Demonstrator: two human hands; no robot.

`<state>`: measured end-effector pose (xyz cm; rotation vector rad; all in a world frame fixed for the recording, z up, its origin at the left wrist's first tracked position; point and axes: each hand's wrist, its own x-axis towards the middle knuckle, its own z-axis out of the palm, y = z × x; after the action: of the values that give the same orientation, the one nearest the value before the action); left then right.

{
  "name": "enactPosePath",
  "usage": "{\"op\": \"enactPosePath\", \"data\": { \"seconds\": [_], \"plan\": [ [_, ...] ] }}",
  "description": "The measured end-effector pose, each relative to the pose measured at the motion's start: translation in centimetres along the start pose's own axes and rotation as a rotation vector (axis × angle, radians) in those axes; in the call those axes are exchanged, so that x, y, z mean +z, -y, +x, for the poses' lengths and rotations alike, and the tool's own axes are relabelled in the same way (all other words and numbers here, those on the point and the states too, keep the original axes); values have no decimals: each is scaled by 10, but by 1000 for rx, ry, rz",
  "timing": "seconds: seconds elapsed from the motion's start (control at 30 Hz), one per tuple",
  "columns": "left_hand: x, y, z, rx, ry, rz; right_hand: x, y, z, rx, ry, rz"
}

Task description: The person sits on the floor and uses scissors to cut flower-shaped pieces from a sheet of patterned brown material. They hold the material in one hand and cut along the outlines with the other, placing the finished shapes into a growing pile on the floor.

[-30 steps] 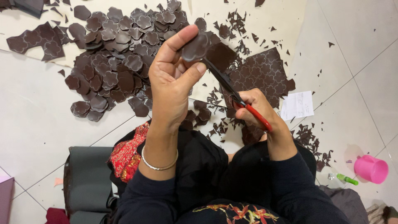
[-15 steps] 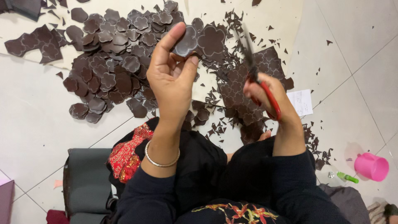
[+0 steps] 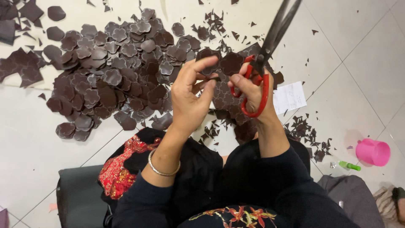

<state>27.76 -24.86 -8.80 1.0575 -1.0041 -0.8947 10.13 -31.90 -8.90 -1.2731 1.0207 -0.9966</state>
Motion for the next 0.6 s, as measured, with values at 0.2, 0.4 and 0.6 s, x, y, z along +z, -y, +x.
{"op": "enactPosePath", "data": {
  "seconds": [0.2, 0.4, 0.6],
  "plan": [
    [-13, 3, 13, 190, 117, 430, -20, 7, 5, -92, -105, -4],
    [-12, 2, 13, -28, 48, 222, -29, 6, 4, -116, -31, -21],
    [1, -1, 9, 103, -12, 313, -25, 6, -2, -112, -33, -32]
  ]
}}
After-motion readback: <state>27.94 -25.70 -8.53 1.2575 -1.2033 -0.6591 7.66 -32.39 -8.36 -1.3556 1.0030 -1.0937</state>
